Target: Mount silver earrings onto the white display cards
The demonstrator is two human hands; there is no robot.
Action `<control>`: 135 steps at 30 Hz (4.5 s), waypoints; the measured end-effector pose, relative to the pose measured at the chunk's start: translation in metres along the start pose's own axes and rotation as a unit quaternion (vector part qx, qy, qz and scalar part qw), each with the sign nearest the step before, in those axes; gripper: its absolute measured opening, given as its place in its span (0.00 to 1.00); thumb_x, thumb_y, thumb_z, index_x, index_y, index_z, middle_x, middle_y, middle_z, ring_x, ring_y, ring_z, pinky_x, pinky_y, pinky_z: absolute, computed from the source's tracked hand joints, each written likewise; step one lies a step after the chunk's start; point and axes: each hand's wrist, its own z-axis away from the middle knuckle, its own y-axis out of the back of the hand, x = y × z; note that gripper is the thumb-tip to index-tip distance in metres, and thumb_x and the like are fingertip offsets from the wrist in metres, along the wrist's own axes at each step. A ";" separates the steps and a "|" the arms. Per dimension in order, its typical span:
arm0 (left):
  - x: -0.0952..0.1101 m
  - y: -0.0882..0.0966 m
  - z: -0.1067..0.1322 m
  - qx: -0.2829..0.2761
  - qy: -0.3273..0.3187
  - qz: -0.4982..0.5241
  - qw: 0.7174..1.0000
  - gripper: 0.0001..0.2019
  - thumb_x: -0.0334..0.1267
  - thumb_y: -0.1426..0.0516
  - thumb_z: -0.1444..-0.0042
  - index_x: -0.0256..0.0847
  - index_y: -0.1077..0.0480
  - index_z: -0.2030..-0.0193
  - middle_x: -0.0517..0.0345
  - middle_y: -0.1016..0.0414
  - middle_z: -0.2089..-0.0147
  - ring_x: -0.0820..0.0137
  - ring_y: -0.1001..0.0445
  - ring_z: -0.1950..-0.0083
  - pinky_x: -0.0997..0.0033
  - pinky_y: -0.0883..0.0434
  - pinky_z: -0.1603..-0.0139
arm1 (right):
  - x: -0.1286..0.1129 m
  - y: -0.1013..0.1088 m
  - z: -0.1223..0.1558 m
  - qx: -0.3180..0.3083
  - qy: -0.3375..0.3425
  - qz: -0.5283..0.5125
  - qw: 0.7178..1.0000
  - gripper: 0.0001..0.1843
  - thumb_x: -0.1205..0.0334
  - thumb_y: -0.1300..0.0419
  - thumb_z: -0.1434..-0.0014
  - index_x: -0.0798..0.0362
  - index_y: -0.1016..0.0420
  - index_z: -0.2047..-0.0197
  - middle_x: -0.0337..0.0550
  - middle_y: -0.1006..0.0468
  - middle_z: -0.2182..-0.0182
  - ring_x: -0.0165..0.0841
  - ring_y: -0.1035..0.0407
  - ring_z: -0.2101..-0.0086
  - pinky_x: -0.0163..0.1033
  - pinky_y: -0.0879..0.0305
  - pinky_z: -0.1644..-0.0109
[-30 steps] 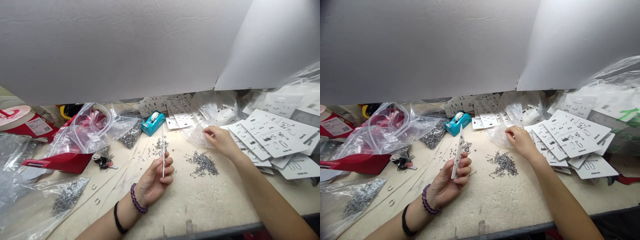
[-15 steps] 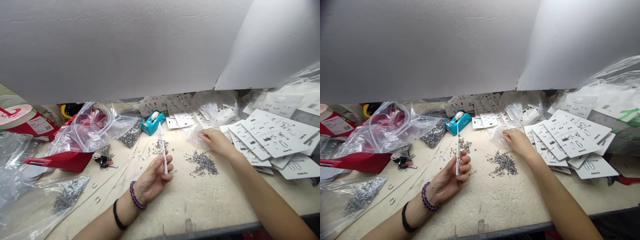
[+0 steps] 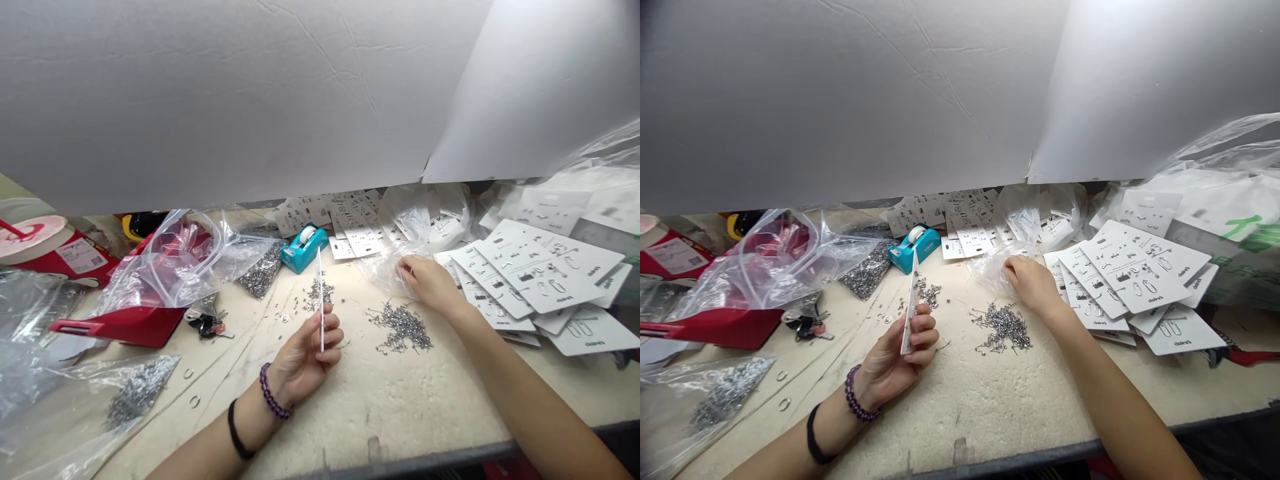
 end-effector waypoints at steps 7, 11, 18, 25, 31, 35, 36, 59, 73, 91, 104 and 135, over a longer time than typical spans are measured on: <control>0.001 -0.020 -0.004 -0.029 0.023 0.029 0.999 0.21 0.30 0.33 0.64 0.38 0.38 0.64 0.68 0.41 0.74 0.85 0.43 0.78 0.90 0.46 0.83 | -0.003 0.018 0.010 0.104 -0.023 -0.048 0.993 0.19 0.53 0.59 0.38 0.50 0.46 0.78 0.39 0.36 0.80 0.30 0.43 0.79 0.36 0.48 0.76; -0.005 -0.037 -0.012 -0.054 0.035 0.035 0.997 0.19 0.28 0.34 0.62 0.38 0.37 0.65 0.67 0.39 0.74 0.84 0.43 0.79 0.89 0.46 0.85 | -0.029 0.017 0.028 0.137 0.021 -0.286 0.948 0.19 0.50 0.60 0.38 0.48 0.46 0.77 0.38 0.42 0.81 0.29 0.45 0.80 0.36 0.45 0.78; -0.029 -0.034 -0.022 -0.075 0.015 0.050 0.996 0.19 0.30 0.33 0.63 0.36 0.35 0.64 0.66 0.37 0.74 0.84 0.41 0.78 0.89 0.44 0.84 | -0.078 -0.004 0.055 0.058 0.092 -0.551 0.828 0.07 0.58 0.45 0.42 0.50 0.35 0.69 0.36 0.37 0.75 0.24 0.41 0.79 0.32 0.41 0.77; -0.035 -0.020 -0.020 0.005 0.007 0.066 0.998 0.17 0.29 0.32 0.66 0.34 0.33 0.69 0.63 0.35 0.75 0.83 0.38 0.78 0.89 0.45 0.85 | -0.087 -0.017 0.063 0.074 0.046 -0.559 0.824 0.05 0.61 0.44 0.43 0.51 0.30 0.70 0.38 0.31 0.74 0.27 0.34 0.73 0.31 0.36 0.73; -0.034 -0.023 -0.019 0.015 -0.007 0.055 0.998 0.16 0.30 0.33 0.65 0.34 0.33 0.69 0.62 0.34 0.74 0.82 0.36 0.76 0.89 0.46 0.85 | -0.086 -0.021 0.066 0.032 0.033 -0.559 0.828 0.07 0.61 0.48 0.40 0.51 0.33 0.68 0.38 0.31 0.71 0.24 0.36 0.77 0.31 0.38 0.75; -0.034 -0.023 -0.019 0.009 -0.011 0.042 0.999 0.16 0.31 0.33 0.64 0.34 0.33 0.69 0.63 0.35 0.74 0.83 0.37 0.77 0.89 0.46 0.85 | -0.086 -0.020 0.067 0.012 0.028 -0.567 0.823 0.07 0.60 0.49 0.39 0.51 0.34 0.68 0.37 0.32 0.71 0.24 0.36 0.75 0.31 0.38 0.74; -0.034 -0.023 -0.019 0.006 -0.011 0.038 0.999 0.16 0.31 0.33 0.64 0.34 0.33 0.69 0.64 0.35 0.74 0.83 0.38 0.77 0.89 0.46 0.85 | -0.085 -0.020 0.067 0.007 0.029 -0.567 0.823 0.07 0.60 0.49 0.39 0.51 0.34 0.68 0.37 0.32 0.72 0.24 0.36 0.75 0.31 0.38 0.73; -0.038 -0.024 -0.022 0.001 -0.059 -0.091 0.994 0.18 0.39 0.32 0.65 0.36 0.34 0.70 0.66 0.44 0.79 0.84 0.45 0.79 0.88 0.49 0.84 | -0.084 -0.021 0.065 0.023 0.063 -0.530 0.845 0.08 0.62 0.49 0.40 0.52 0.36 0.71 0.35 0.35 0.75 0.24 0.37 0.75 0.30 0.39 0.73; -0.036 -0.017 -0.021 0.026 -0.014 0.052 0.998 0.16 0.30 0.32 0.65 0.35 0.33 0.69 0.63 0.36 0.74 0.84 0.38 0.78 0.90 0.44 0.85 | -0.080 -0.018 0.063 0.012 0.068 -0.538 0.840 0.04 0.62 0.46 0.42 0.52 0.32 0.67 0.39 0.31 0.69 0.27 0.32 0.72 0.33 0.33 0.70; -0.045 -0.015 -0.023 0.049 -0.018 0.051 0.997 0.17 0.32 0.32 0.67 0.34 0.33 0.71 0.64 0.36 0.77 0.84 0.38 0.79 0.91 0.45 0.85 | -0.080 -0.026 0.066 0.032 0.086 -0.454 0.886 0.06 0.63 0.49 0.40 0.52 0.35 0.68 0.40 0.33 0.71 0.28 0.35 0.71 0.35 0.36 0.69; -0.046 -0.014 -0.024 0.012 -0.049 -0.063 0.997 0.19 0.40 0.33 0.63 0.36 0.36 0.69 0.67 0.43 0.77 0.85 0.47 0.80 0.88 0.47 0.83 | -0.077 -0.020 0.062 0.025 0.123 -0.441 0.888 0.06 0.65 0.48 0.42 0.53 0.35 0.71 0.39 0.34 0.74 0.27 0.37 0.73 0.35 0.37 0.70; 0.005 -0.035 -0.024 0.086 -0.303 -0.472 0.823 0.16 0.41 0.48 0.44 0.42 0.42 0.50 0.54 0.34 0.54 0.75 0.36 0.65 0.77 0.37 0.72 | -0.022 0.018 0.030 -0.042 0.101 -0.120 0.987 0.08 0.63 0.46 0.43 0.50 0.25 0.66 0.41 0.24 0.72 0.32 0.32 0.73 0.38 0.38 0.73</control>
